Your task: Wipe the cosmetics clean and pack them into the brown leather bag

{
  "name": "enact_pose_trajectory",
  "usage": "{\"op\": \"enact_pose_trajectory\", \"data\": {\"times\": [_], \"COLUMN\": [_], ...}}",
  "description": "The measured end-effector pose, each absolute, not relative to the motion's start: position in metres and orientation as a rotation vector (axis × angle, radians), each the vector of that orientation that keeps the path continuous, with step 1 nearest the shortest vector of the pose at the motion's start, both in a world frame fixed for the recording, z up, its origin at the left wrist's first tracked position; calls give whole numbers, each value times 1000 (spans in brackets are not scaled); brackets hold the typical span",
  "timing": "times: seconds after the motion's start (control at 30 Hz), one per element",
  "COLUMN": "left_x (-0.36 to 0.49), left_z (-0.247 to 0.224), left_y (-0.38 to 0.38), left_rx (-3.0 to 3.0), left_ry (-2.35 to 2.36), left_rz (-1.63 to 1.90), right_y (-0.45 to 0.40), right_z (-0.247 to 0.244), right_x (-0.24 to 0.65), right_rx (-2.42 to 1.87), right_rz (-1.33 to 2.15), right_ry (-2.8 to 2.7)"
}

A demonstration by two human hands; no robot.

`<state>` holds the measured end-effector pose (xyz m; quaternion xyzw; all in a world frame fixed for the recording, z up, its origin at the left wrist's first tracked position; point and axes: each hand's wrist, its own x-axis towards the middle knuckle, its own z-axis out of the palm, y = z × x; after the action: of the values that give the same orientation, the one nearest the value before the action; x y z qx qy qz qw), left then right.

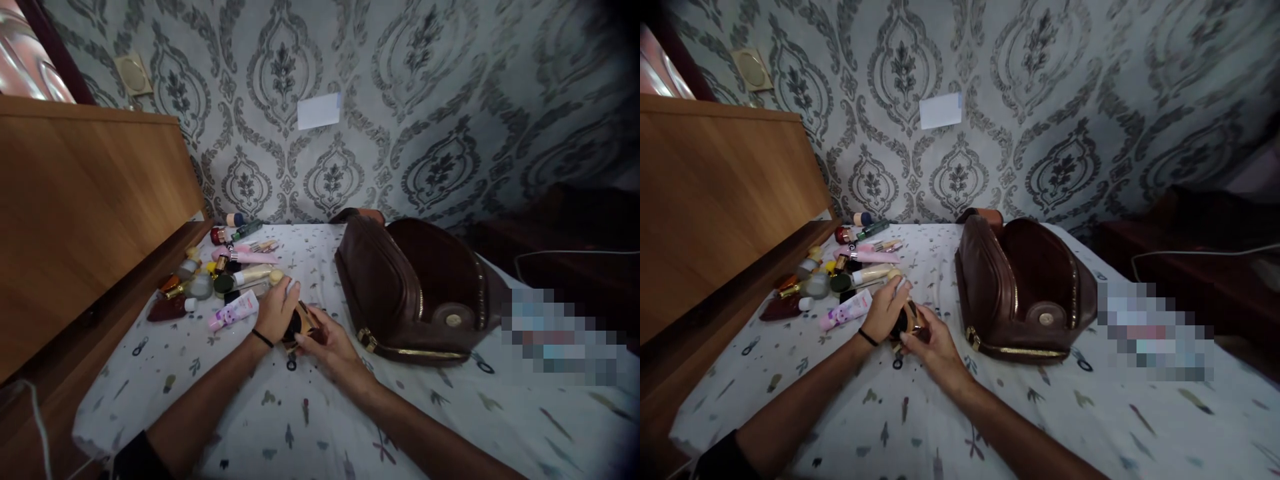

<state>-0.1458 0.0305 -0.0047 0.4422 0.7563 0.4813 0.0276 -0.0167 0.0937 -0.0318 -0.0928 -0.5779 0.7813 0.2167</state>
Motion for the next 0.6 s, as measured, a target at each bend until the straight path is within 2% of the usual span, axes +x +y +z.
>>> {"op": "enact_pose_trajectory", "data": {"times": [0.3, 0.6], "left_x": [-160, -144], "left_z": [-23, -15], "left_y": [36, 29], "left_rx": [1117, 1344], "left_ry": [2129, 2145], "left_rz": [1789, 1651], "right_y": [100, 106], "right_z": [-33, -23], "right_x": [-13, -12], "right_rx": [-386, -417], "right_rz": [2201, 2372], "right_ry": [-1490, -1171]}}
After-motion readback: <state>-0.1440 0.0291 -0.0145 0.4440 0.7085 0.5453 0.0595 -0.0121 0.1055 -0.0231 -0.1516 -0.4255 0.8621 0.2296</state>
